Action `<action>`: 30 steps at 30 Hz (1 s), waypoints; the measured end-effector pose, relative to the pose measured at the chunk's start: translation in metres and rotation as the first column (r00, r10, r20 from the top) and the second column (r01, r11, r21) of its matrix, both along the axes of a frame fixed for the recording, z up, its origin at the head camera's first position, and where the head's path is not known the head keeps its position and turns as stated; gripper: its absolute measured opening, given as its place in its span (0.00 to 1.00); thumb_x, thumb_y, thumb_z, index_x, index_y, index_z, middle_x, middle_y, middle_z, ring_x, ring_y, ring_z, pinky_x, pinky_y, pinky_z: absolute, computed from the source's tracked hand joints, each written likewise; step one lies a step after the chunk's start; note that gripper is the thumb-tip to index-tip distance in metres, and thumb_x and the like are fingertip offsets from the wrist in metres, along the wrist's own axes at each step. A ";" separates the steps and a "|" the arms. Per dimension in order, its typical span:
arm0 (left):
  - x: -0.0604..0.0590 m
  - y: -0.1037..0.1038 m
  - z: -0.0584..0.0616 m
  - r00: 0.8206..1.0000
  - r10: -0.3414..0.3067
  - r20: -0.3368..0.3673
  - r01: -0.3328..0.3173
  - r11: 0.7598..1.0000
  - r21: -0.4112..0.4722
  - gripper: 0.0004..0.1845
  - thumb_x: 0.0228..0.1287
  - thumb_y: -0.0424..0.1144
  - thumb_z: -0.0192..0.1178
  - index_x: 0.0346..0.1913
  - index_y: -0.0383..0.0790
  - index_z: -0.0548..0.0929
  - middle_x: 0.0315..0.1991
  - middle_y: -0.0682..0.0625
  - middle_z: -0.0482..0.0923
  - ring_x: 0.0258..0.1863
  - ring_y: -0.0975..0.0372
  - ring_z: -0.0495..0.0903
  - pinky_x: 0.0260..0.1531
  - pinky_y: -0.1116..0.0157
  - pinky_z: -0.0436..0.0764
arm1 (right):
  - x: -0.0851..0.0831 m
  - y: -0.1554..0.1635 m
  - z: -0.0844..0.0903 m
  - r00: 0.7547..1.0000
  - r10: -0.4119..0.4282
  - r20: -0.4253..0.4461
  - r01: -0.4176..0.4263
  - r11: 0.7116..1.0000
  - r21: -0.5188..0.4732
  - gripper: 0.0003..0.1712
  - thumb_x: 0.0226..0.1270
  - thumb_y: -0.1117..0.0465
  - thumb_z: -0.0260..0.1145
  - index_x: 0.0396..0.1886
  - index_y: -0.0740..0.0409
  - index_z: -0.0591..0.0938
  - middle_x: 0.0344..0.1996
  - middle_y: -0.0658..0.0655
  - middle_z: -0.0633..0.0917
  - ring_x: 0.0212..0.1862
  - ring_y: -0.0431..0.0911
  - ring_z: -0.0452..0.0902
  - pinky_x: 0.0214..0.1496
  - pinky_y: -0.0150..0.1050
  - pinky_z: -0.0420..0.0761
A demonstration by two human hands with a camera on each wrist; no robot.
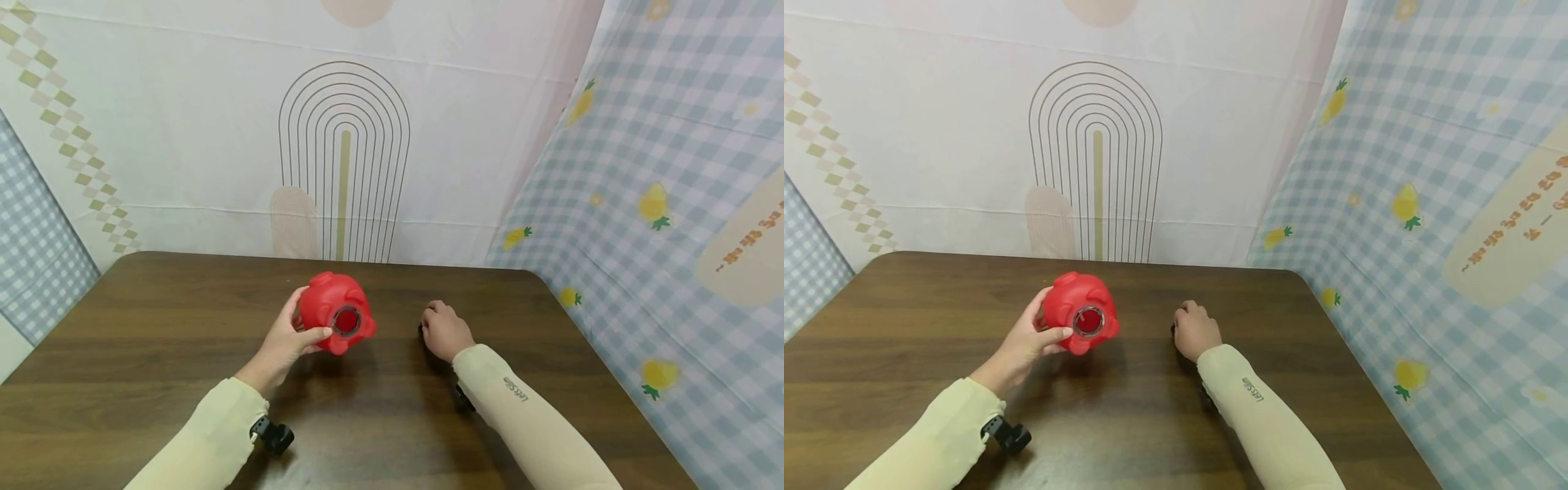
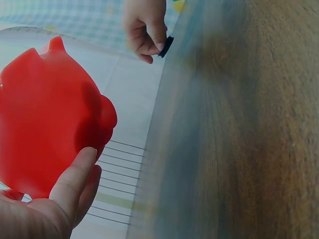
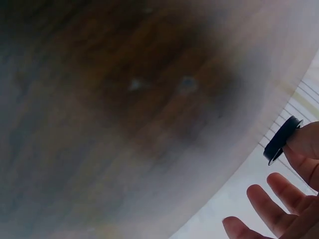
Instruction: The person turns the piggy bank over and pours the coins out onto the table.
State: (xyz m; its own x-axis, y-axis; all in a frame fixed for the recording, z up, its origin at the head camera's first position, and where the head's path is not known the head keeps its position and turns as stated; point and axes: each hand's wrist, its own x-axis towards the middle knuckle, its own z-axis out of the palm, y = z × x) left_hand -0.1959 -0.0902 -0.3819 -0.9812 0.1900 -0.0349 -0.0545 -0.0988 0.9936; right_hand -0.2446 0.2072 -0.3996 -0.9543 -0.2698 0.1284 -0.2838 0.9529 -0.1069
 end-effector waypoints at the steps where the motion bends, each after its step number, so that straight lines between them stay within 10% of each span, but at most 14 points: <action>1: 0.000 0.000 0.000 1.000 -0.001 0.000 0.001 1.000 0.001 0.45 0.58 0.31 0.63 0.74 0.51 0.52 0.65 0.41 0.60 0.61 0.47 0.65 0.47 0.58 0.82 | -0.001 0.001 -0.001 1.000 -0.006 0.004 0.006 1.000 -0.001 0.05 0.67 0.63 0.62 0.30 0.55 0.79 0.57 0.62 0.75 0.54 0.56 0.73 0.36 0.45 0.78; 30: 0.000 0.000 0.001 1.000 -0.015 -0.021 0.015 1.000 -0.004 0.44 0.58 0.31 0.63 0.74 0.51 0.51 0.66 0.40 0.61 0.61 0.47 0.65 0.47 0.59 0.82 | -0.006 0.016 -0.008 0.989 -0.075 0.127 0.067 0.996 0.064 0.09 0.70 0.64 0.58 0.29 0.55 0.80 0.59 0.64 0.73 0.58 0.60 0.71 0.43 0.49 0.80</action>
